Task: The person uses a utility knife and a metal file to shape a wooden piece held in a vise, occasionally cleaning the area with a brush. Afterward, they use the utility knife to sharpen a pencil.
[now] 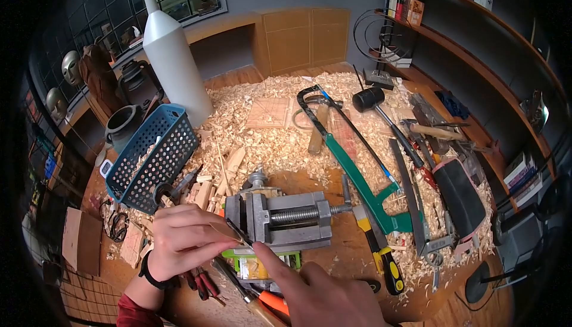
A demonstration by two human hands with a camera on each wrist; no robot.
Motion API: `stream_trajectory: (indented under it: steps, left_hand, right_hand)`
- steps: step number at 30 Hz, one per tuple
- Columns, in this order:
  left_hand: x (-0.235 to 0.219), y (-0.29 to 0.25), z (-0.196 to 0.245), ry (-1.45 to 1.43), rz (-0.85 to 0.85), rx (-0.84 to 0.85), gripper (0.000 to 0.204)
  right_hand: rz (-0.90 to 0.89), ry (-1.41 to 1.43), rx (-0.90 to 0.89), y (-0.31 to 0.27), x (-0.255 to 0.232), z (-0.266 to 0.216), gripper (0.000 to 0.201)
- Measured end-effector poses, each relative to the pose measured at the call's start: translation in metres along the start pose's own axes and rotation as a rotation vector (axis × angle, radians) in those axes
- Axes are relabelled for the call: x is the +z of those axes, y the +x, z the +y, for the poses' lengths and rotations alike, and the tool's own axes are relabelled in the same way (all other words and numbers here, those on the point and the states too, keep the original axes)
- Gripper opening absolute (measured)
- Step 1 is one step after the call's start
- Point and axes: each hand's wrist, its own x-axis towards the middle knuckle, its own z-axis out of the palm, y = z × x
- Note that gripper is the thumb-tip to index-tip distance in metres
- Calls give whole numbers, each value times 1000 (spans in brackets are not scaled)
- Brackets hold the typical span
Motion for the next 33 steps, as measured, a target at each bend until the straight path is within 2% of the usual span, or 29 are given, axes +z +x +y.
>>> stream_trajectory:
  steps: [12, 33]
  left_hand:
    - [-4, 2, 2, -15, -47, 9, 13]
    - [-1, 1, 3, 20, 3, -9, 10]
  right_hand:
    - [-17, -8, -5, 1, -2, 3, 65]
    - [-35, 13, -21, 2, 2, 9, 64]
